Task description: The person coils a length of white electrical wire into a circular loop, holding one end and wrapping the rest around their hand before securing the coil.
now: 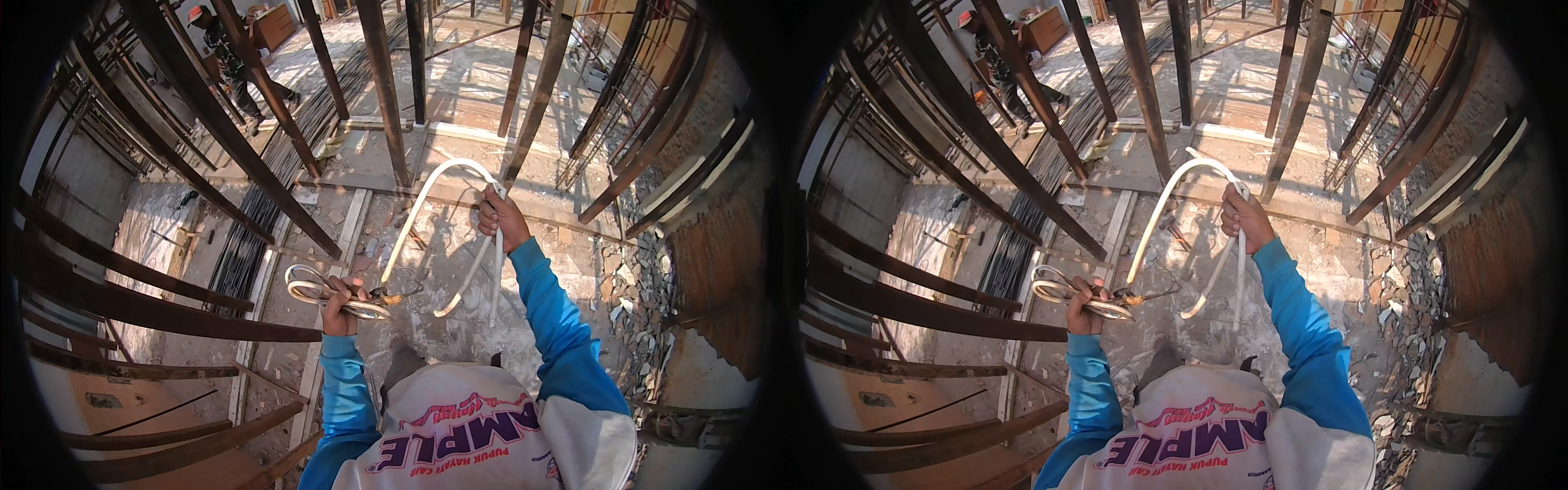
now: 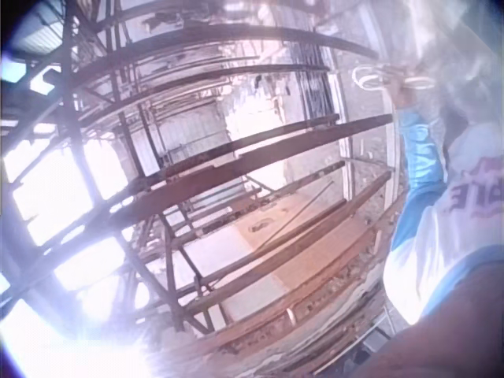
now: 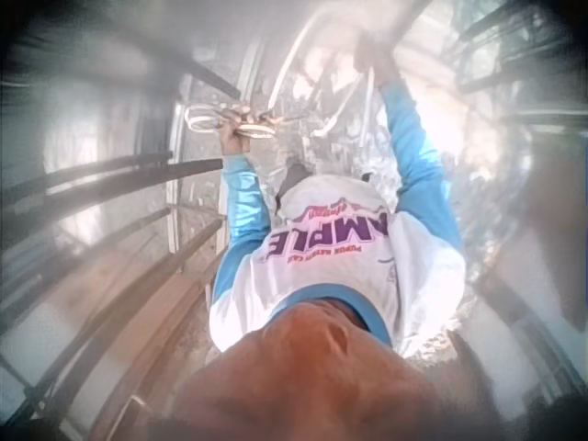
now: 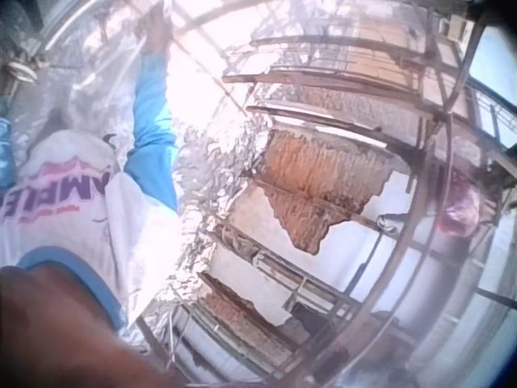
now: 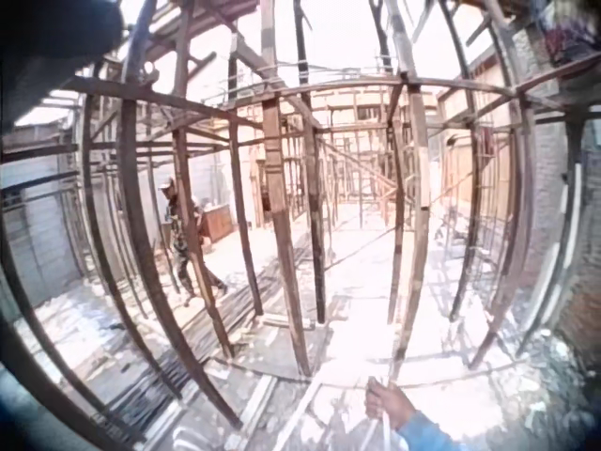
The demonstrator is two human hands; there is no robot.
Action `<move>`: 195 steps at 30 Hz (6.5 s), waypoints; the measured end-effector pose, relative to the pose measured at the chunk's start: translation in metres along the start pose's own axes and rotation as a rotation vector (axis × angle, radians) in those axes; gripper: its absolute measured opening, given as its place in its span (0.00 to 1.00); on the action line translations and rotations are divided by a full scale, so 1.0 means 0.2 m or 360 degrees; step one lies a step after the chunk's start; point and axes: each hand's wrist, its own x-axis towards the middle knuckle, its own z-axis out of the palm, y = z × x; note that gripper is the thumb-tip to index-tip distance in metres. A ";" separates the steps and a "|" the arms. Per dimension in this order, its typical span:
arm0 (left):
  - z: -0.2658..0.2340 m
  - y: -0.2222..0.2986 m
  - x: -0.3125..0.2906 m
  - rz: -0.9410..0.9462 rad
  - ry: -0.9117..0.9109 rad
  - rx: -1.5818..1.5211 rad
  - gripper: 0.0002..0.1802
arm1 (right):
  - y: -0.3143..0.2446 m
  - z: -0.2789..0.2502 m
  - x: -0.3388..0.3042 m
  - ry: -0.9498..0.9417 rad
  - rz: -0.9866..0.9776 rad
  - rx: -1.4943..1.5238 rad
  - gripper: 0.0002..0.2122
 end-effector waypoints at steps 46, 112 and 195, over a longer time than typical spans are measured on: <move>-0.46 0.51 3.33 0.0191 -0.0322 0.1041 0.37 | 0.90 0.58 3.43 -0.0161 0.1137 0.0849 0.08; -0.86 -0.88 10.42 -0.1003 -0.0787 0.0611 0.25 | -1.73 -0.21 9.52 0.1278 -0.0160 0.0211 0.14; 0.58 -3.12 15.57 -0.1830 -0.2328 0.0373 0.26 | -4.66 -2.52 13.70 0.0578 -0.0045 0.0360 0.27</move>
